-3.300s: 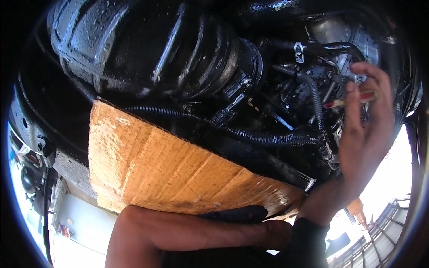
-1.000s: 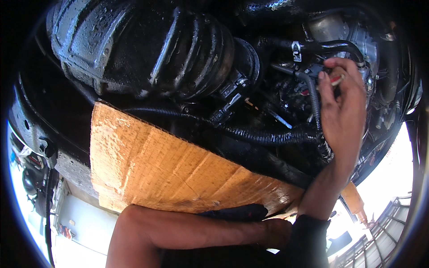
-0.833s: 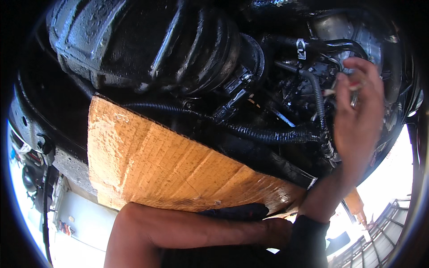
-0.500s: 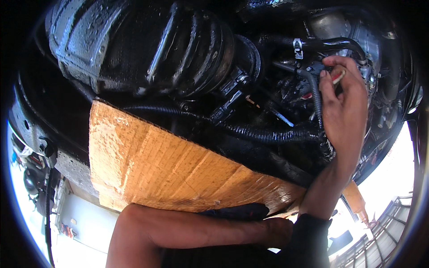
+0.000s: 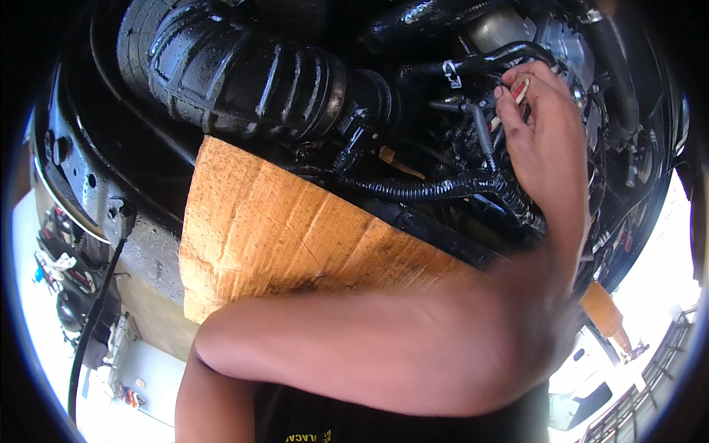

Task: The person cleans the engine bay of a car by wiping the cardboard cover and scrubbing engine components with a brush and cleaning solution. A coworker assists by rinsing the engine with a pressure washer.

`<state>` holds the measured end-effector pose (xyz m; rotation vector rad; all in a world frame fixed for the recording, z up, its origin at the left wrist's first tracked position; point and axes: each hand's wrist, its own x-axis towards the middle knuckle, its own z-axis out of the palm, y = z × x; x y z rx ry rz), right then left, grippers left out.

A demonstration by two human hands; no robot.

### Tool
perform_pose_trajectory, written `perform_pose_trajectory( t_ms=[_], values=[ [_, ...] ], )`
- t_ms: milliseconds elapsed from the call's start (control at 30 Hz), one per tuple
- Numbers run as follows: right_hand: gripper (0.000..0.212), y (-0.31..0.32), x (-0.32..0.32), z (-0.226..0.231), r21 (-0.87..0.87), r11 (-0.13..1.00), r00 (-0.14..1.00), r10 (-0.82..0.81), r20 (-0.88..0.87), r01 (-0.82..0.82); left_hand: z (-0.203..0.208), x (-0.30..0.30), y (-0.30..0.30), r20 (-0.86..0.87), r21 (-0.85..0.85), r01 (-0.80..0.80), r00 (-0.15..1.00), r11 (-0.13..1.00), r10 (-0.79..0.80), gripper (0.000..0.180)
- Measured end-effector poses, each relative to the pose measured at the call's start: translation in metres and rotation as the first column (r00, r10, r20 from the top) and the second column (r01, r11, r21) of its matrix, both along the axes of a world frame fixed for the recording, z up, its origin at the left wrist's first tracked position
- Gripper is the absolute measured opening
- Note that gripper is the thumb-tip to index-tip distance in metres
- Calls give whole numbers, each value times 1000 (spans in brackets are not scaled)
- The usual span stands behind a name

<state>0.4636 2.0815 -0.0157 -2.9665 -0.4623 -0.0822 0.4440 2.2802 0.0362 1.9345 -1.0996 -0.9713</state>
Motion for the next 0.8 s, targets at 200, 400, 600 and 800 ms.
perform_pose_trajectory(
  t_ms=[200,400,600,800],
  values=[
    [14,18,-2,-6,-162,987,999,22,46,-15,-45,52,44,314,-32,-428,854,903,415,11],
    [8,17,-4,3,75,992,993,-110,49,106,-72,14,35,506,-197,-465,706,863,496,11],
    [14,18,-11,-14,119,983,977,-155,147,139,-76,0,29,523,-268,-451,674,851,522,11],
    [14,21,-7,-3,-115,990,997,-81,1,81,-75,-6,26,517,-304,-438,670,846,533,10]
  ],
)
